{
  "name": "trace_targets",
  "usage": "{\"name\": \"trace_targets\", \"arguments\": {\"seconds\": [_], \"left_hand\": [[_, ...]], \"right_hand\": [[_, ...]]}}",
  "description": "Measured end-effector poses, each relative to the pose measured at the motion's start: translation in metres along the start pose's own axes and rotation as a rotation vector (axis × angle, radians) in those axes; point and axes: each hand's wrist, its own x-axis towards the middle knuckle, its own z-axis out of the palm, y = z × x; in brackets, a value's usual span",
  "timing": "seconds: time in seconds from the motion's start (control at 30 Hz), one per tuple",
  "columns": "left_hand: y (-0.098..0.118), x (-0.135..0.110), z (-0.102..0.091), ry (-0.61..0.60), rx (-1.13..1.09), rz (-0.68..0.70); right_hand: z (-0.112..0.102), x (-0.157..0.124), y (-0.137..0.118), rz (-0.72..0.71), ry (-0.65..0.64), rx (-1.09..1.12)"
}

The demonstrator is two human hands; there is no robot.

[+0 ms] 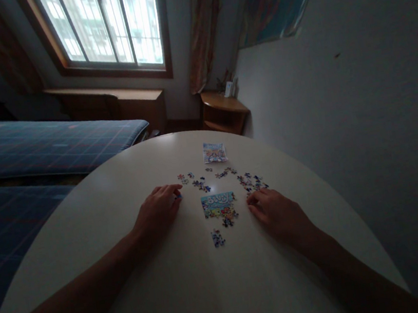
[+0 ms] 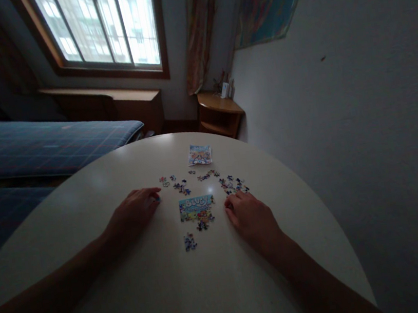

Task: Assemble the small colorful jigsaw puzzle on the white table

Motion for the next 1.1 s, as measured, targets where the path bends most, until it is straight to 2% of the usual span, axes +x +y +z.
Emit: {"name": "trace_targets", "arguments": {"seconds": [0.13,0.3,0.47,0.73,1.1], "left_hand": [[0.0011,-0.0001,-0.0007,0.001,0.013,0.004],[0.0075,-0.0015,-0.0036,0.009,0.005,0.06],[0.0063,-0.0018,0.0013,0.003,-0.029,0.14],[0.0032,-0.0018,0.0051,-0.053,0.001,0.212],[0.0047,-0.0017,0.0048,-0.091,0.089,0.208]], "right_hand": [[0.0007,0.0,0.0002,-0.001,0.005,-0.002],[-0.0002,-0.0001,-0.0009,0.007,-0.004,-0.008],[-0.0007,-0.0006,-0.0009,0.004,-0.003,-0.009],[0.0084,-0.0006,0.0061,-0.038,0.078,0.036],[0.0056,-0.0007,0.0026,-0.023,0.042,0.04]]}}
